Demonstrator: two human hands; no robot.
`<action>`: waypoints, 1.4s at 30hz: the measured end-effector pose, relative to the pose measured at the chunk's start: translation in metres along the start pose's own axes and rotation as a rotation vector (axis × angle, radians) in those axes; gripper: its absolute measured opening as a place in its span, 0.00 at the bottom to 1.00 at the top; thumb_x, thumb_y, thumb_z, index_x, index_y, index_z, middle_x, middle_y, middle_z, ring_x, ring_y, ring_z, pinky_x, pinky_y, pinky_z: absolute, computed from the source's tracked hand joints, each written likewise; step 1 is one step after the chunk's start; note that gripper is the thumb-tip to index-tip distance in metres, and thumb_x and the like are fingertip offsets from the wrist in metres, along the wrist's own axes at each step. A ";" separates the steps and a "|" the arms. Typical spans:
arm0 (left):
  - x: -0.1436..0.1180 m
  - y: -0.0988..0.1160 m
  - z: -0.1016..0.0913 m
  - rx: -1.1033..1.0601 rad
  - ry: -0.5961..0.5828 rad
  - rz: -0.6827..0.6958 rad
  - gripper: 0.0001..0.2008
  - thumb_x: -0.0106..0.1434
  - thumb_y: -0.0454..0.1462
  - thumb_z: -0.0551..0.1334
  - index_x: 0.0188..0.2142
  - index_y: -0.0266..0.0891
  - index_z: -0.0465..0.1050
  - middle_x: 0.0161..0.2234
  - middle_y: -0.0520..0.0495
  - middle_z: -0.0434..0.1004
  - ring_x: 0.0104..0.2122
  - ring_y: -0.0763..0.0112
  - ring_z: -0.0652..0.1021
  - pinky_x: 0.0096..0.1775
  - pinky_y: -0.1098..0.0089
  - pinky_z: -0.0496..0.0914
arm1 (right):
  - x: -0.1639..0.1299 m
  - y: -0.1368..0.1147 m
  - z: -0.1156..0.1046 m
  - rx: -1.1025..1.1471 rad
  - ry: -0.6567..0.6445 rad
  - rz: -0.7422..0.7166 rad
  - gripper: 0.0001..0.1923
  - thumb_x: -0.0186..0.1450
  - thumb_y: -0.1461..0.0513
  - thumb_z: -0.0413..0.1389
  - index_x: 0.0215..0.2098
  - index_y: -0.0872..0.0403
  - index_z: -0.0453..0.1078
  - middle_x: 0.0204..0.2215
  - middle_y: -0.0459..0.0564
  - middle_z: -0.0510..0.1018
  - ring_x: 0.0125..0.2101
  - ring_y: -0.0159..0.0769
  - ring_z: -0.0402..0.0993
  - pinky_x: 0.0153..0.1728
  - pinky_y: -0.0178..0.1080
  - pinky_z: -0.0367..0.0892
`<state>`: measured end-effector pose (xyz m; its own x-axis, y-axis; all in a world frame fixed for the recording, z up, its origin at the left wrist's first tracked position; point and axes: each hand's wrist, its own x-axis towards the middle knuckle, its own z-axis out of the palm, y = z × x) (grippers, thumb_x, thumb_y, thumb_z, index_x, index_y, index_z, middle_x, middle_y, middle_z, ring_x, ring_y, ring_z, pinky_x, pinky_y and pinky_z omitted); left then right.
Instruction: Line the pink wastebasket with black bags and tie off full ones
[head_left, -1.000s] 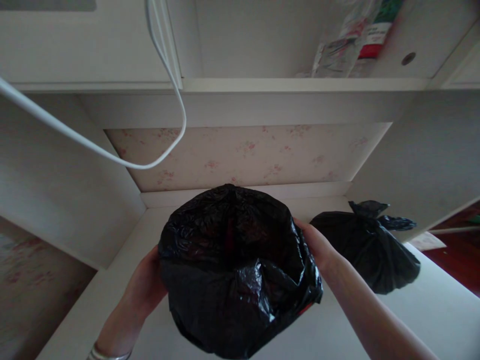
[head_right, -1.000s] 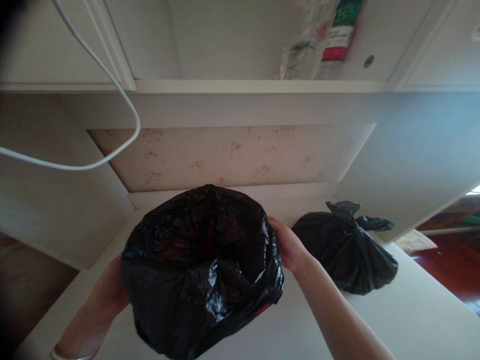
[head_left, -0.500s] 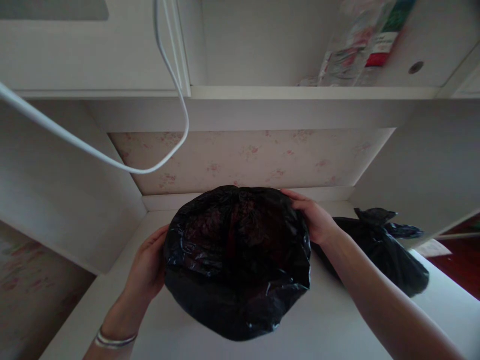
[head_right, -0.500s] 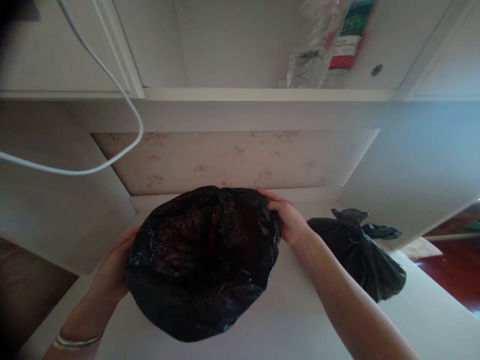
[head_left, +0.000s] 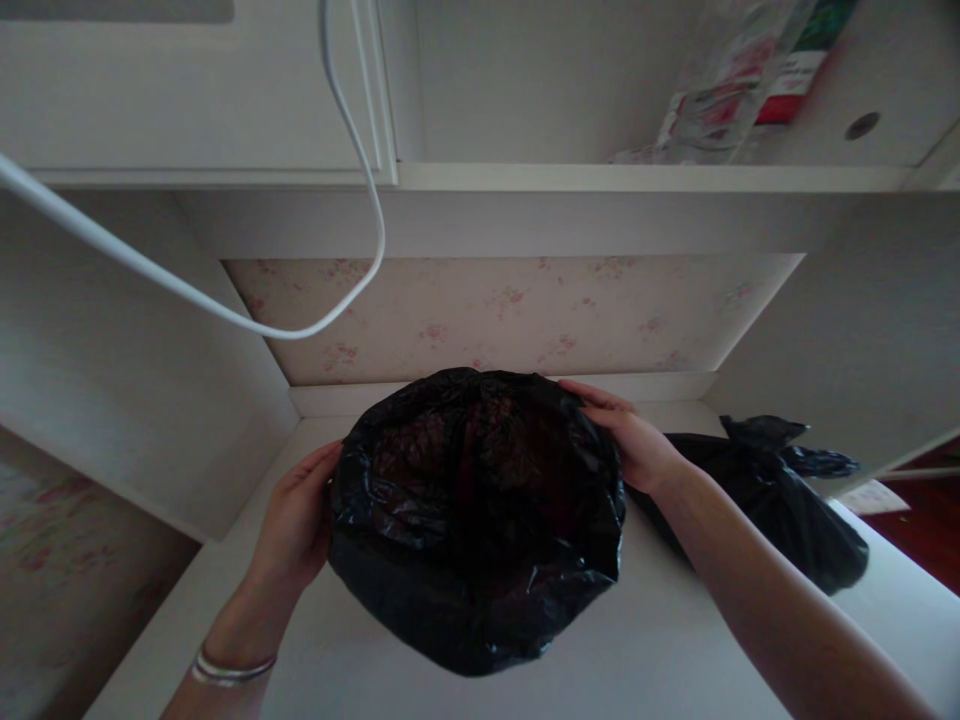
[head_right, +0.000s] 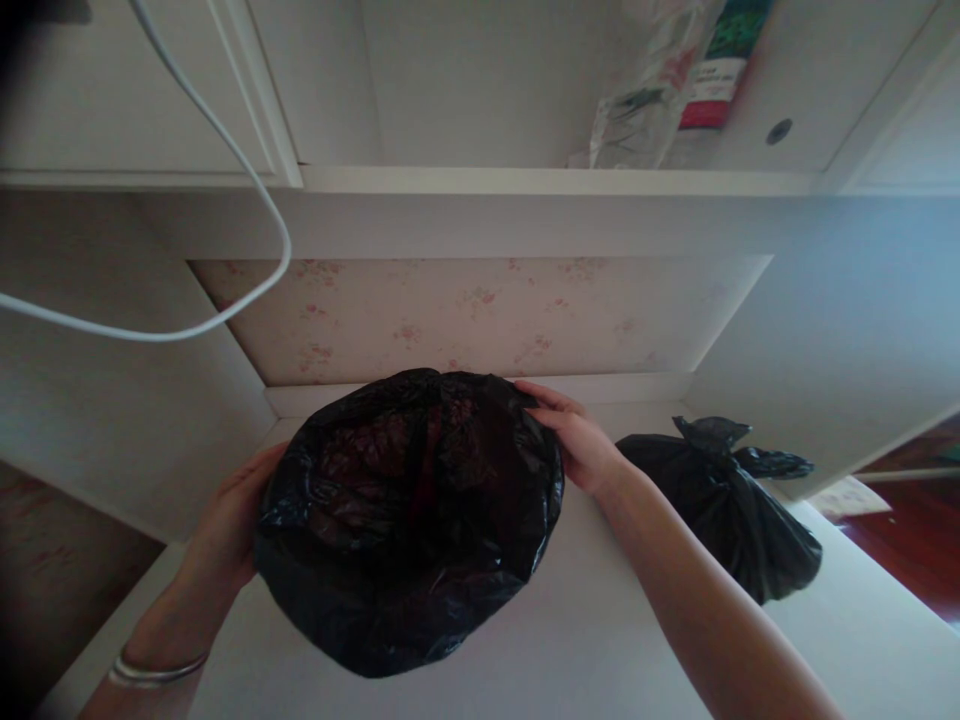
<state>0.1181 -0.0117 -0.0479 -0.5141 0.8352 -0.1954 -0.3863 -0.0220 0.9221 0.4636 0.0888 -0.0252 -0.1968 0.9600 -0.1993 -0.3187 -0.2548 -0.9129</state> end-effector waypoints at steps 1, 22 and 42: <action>0.000 0.000 0.001 0.003 0.011 0.005 0.14 0.47 0.36 0.75 0.35 0.36 0.83 0.32 0.46 0.86 0.34 0.61 0.84 0.30 0.72 0.75 | 0.000 0.001 -0.001 -0.002 0.009 -0.014 0.25 0.55 0.70 0.64 0.50 0.48 0.79 0.48 0.46 0.86 0.36 0.32 0.84 0.38 0.31 0.78; 0.014 -0.023 0.005 0.174 0.167 0.260 0.11 0.59 0.44 0.68 0.39 0.44 0.81 0.43 0.50 0.85 0.52 0.59 0.79 0.56 0.67 0.70 | -0.004 -0.005 0.027 -1.539 -0.146 -0.802 0.40 0.59 0.74 0.48 0.69 0.48 0.65 0.67 0.47 0.67 0.64 0.43 0.69 0.65 0.47 0.67; 0.031 0.010 0.008 0.252 -0.033 0.161 0.15 0.50 0.43 0.75 0.37 0.40 0.84 0.38 0.45 0.87 0.47 0.54 0.82 0.47 0.67 0.74 | -0.014 -0.011 0.038 -1.374 -0.162 -0.918 0.39 0.60 0.74 0.52 0.68 0.46 0.66 0.67 0.46 0.68 0.61 0.49 0.73 0.62 0.50 0.70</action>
<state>0.1041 0.0184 -0.0425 -0.5261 0.8498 -0.0330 -0.0980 -0.0220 0.9949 0.4349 0.0736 0.0012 -0.5343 0.6788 0.5038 0.6091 0.7224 -0.3273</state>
